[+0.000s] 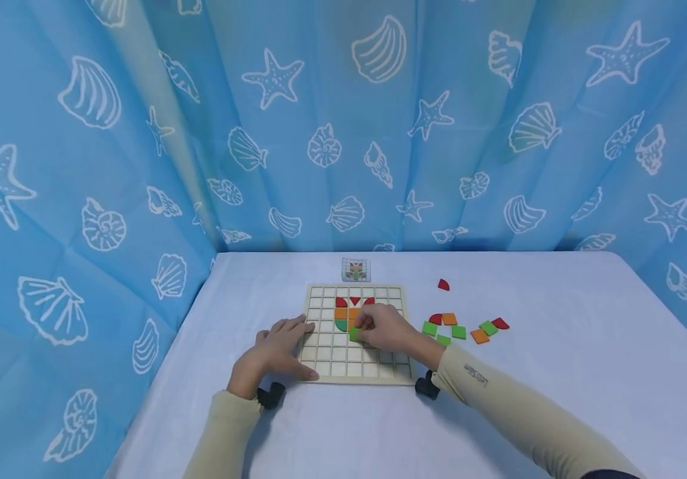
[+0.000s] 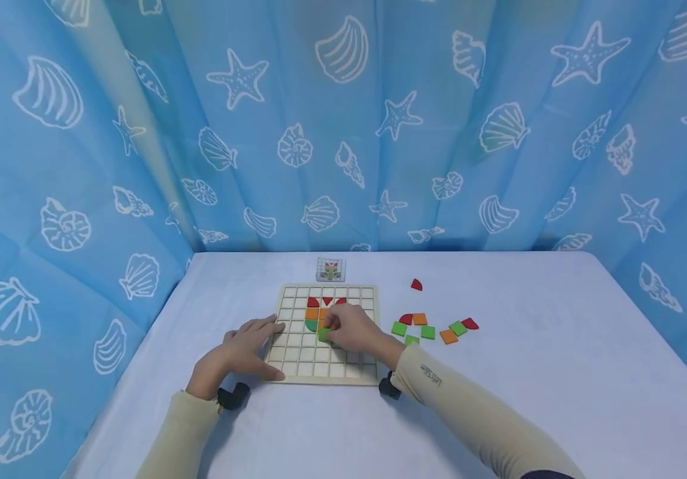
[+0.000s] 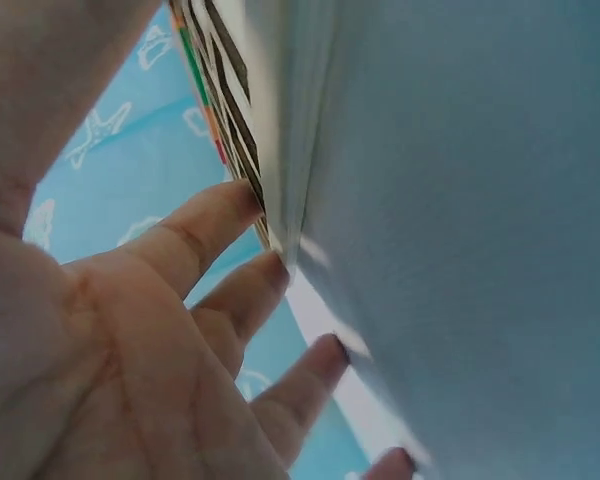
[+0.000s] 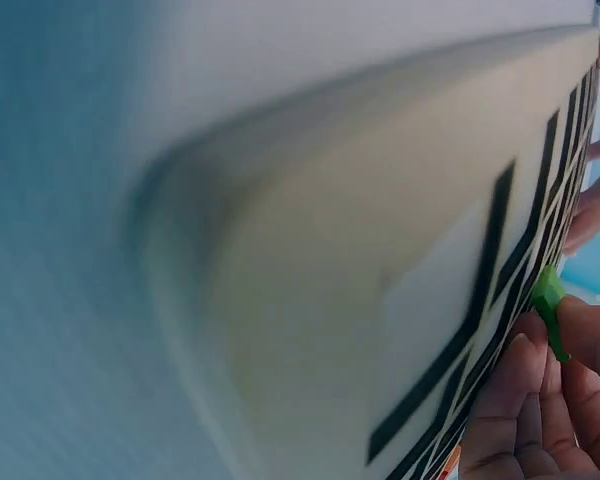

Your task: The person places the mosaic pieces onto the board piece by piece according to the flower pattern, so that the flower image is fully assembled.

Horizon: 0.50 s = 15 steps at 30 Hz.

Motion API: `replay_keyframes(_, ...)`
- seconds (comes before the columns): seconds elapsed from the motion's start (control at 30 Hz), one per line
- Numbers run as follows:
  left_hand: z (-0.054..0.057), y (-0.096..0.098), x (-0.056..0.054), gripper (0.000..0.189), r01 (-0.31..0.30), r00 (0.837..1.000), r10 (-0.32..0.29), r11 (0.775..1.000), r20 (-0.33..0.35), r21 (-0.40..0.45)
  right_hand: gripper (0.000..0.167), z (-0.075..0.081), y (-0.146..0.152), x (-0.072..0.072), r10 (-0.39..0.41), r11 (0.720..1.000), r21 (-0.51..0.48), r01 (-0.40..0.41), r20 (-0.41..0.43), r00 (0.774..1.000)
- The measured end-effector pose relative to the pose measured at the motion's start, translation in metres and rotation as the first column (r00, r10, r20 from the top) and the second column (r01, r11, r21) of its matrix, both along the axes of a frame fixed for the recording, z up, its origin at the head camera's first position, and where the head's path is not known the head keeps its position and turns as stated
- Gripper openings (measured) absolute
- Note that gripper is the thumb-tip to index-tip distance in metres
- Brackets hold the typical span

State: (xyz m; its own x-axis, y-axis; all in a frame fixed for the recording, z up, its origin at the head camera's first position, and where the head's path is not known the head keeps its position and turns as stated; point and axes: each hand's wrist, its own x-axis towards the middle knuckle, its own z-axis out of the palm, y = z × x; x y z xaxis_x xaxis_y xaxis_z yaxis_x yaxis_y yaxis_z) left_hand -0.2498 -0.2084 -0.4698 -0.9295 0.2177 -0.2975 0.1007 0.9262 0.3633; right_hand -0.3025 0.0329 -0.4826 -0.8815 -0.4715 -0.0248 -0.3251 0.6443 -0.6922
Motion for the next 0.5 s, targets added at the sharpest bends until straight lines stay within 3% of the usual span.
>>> replay_keyframes(0.33, 0.0031, -0.0004, -0.0004, 0.1, -0.007, 1.0, 0.007, 1.0, 0.003, -0.01, 0.011, 0.0021, -0.0033, 0.0027, 0.049, 0.998, 0.029, -0.048, -0.042, 0.998)
replay_keyframes(0.5, 0.0008, -0.0017, -0.0011, 0.099, 0.003, 1.0, -0.003, 1.0, 0.001, -0.005, 0.011, 0.0023, -0.0041, 0.0028, 0.044, 0.998, 0.051, -0.043, -0.022, 0.999)
